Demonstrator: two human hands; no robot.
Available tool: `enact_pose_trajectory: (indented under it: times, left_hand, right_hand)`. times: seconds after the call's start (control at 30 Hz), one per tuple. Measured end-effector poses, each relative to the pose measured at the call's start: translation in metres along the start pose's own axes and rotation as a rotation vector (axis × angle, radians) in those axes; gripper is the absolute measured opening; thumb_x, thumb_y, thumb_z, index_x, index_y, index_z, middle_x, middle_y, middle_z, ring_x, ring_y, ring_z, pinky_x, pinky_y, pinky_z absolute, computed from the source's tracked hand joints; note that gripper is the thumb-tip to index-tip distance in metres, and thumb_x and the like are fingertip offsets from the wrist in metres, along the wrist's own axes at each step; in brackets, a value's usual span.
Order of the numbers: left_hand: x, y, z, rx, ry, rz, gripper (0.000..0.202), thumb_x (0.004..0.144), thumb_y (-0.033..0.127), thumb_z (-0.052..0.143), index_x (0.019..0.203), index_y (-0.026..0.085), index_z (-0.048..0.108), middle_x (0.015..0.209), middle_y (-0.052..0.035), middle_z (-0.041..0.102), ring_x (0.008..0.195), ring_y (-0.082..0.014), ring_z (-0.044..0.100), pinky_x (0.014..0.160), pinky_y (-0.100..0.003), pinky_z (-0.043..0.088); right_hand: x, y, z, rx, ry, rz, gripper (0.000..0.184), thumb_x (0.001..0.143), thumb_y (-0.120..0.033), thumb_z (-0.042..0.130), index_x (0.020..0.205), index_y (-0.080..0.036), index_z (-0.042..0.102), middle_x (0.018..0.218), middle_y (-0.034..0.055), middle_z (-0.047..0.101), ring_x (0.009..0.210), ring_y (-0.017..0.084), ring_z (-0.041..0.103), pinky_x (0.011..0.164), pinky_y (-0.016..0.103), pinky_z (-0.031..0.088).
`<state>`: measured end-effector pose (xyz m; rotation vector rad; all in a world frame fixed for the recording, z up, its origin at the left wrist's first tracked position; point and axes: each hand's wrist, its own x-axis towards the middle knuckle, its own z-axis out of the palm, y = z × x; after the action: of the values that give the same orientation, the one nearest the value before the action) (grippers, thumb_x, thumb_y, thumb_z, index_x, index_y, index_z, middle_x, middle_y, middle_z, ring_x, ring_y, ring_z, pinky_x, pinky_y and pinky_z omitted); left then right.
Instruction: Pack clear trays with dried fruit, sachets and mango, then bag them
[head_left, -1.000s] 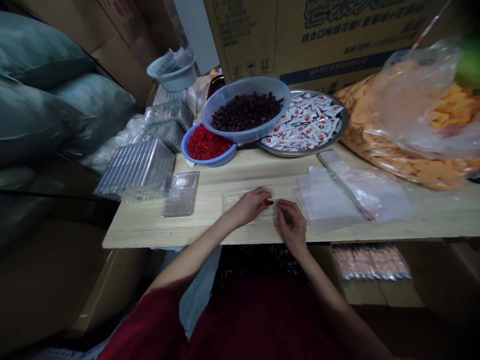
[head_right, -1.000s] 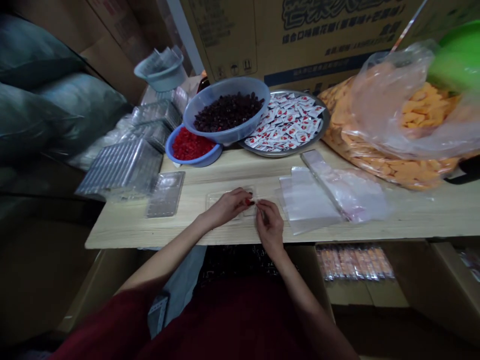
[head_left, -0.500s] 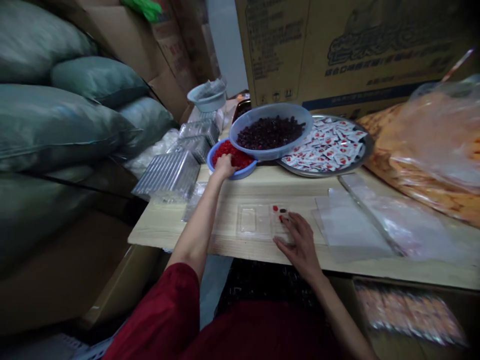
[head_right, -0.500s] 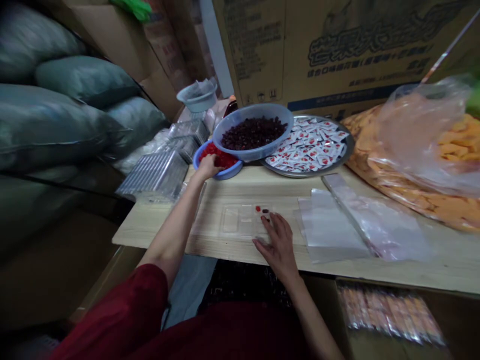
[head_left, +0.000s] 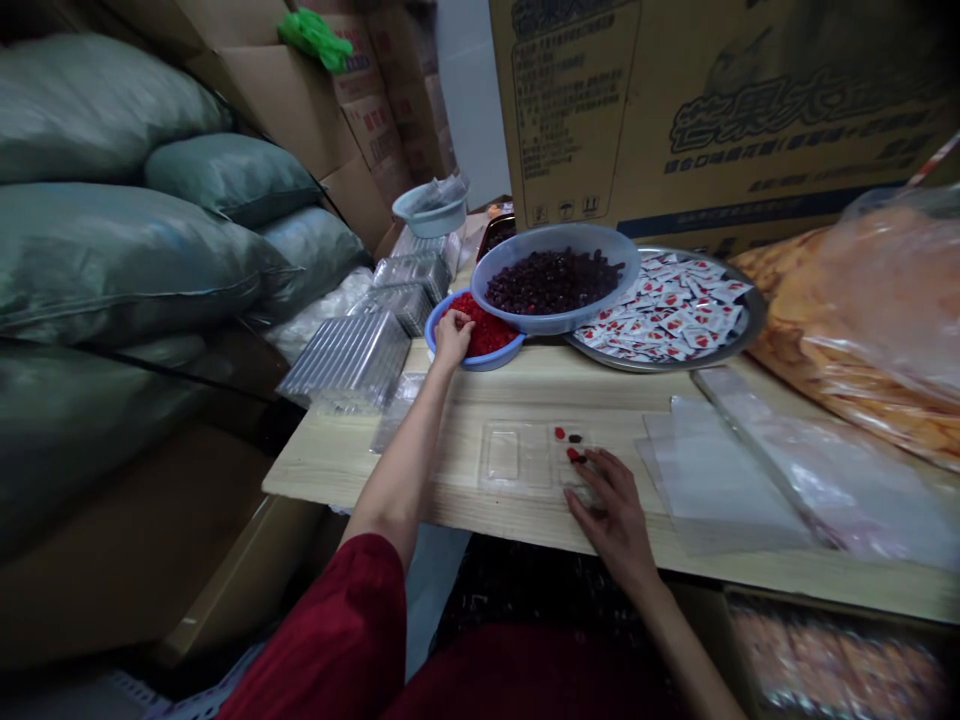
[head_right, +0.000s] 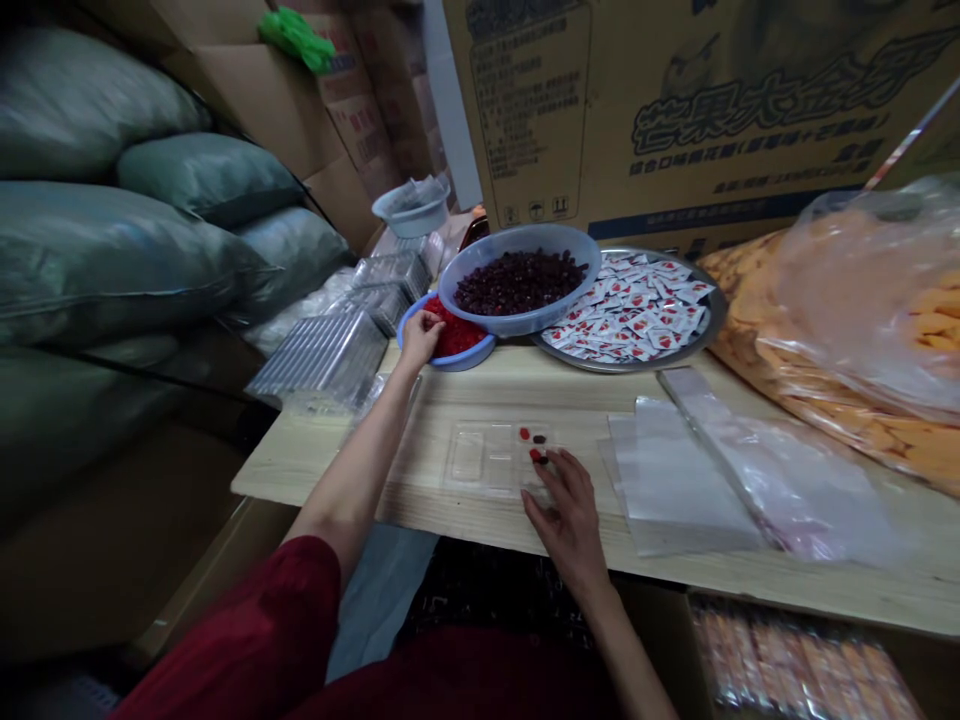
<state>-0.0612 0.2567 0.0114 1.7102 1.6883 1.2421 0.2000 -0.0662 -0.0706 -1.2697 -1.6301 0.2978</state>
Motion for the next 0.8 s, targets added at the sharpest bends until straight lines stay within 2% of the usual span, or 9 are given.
enact_pose_trajectory:
  times: [0.17, 0.3, 0.4, 0.5, 0.57, 0.63, 0.7, 0.8]
  left_hand:
    - [0.001, 0.003, -0.005, -0.232, -0.067, -0.126, 0.022, 0.080, 0.017, 0.065, 0.102, 0.015, 0.064, 0.079, -0.0029, 0.069, 0.060, -0.0115, 0.056, 0.063, -0.026, 0.047]
    - [0.001, 0.010, -0.017, -0.388, -0.104, -0.212, 0.025, 0.077, 0.025, 0.075, 0.098, 0.013, 0.068, 0.080, -0.0042, 0.070, 0.052, -0.0079, 0.051, 0.050, -0.022, 0.039]
    - [0.004, 0.018, -0.028, -0.481, -0.114, -0.253, 0.026, 0.078, 0.030, 0.078, 0.095, 0.013, 0.070, 0.082, -0.0052, 0.071, 0.054, -0.0061, 0.052, 0.049, -0.019, 0.038]
    - [-0.006, 0.030, -0.038, -0.578, -0.130, -0.266, 0.024, 0.077, 0.028, 0.079, 0.094, 0.013, 0.070, 0.085, -0.0052, 0.072, 0.065, -0.0062, 0.061, 0.060, -0.017, 0.048]
    - [-0.028, 0.039, -0.041, -0.701, -0.176, -0.243, 0.026, 0.074, 0.024, 0.082, 0.096, 0.014, 0.072, 0.089, -0.0046, 0.073, 0.077, -0.0075, 0.067, 0.074, -0.018, 0.053]
    - [-0.065, 0.051, -0.038, -0.786, -0.282, -0.198, 0.030, 0.072, 0.023, 0.083, 0.099, 0.015, 0.073, 0.094, -0.0047, 0.074, 0.082, -0.0089, 0.068, 0.079, -0.020, 0.054]
    - [-0.111, 0.064, -0.029, -0.717, -0.455, -0.149, 0.029, 0.075, 0.029, 0.082, 0.099, 0.015, 0.075, 0.095, -0.0057, 0.075, 0.074, -0.0089, 0.067, 0.072, -0.021, 0.054]
    - [-0.180, 0.082, -0.011, -0.467, -0.762, -0.042, 0.024, 0.084, 0.035, 0.075, 0.096, 0.014, 0.076, 0.086, -0.0053, 0.074, 0.063, -0.0090, 0.060, 0.063, -0.022, 0.050]
  right_hand:
    - [-0.001, -0.002, -0.001, 0.037, 0.027, 0.027, 0.037, 0.091, -0.022, 0.069, 0.128, -0.028, 0.064, 0.139, 0.0102, 0.056, 0.135, 0.029, 0.049, 0.108, 0.057, 0.048]
    - [-0.003, 0.000, 0.000, 0.050, 0.040, 0.064, 0.031, 0.093, -0.023, 0.066, 0.124, -0.027, 0.067, 0.136, 0.0110, 0.057, 0.131, 0.028, 0.052, 0.107, 0.055, 0.049]
    - [-0.004, 0.002, 0.002, 0.066, 0.039, 0.075, 0.030, 0.093, -0.025, 0.065, 0.123, -0.025, 0.068, 0.134, 0.0118, 0.058, 0.129, 0.028, 0.054, 0.105, 0.053, 0.050]
    - [-0.004, 0.000, 0.001, 0.088, 0.056, 0.104, 0.026, 0.093, -0.025, 0.065, 0.119, -0.024, 0.069, 0.133, 0.0119, 0.060, 0.126, 0.027, 0.056, 0.103, 0.051, 0.052]
    - [-0.003, -0.004, -0.002, 0.108, 0.087, 0.150, 0.024, 0.093, -0.025, 0.064, 0.116, -0.023, 0.070, 0.130, 0.0119, 0.061, 0.122, 0.025, 0.059, 0.102, 0.049, 0.052]
    - [0.000, -0.009, -0.008, 0.140, 0.156, 0.208, 0.021, 0.094, -0.025, 0.063, 0.113, -0.022, 0.071, 0.124, 0.0116, 0.063, 0.117, 0.024, 0.061, 0.101, 0.047, 0.052]
    - [0.004, -0.012, -0.012, 0.192, 0.254, 0.269, 0.017, 0.095, -0.025, 0.062, 0.109, -0.021, 0.071, 0.116, 0.0107, 0.066, 0.112, 0.022, 0.063, 0.099, 0.045, 0.051]
    - [0.007, -0.010, -0.014, 0.263, 0.338, 0.333, 0.015, 0.097, -0.025, 0.059, 0.103, -0.020, 0.071, 0.110, 0.0093, 0.067, 0.108, 0.020, 0.063, 0.099, 0.044, 0.050]
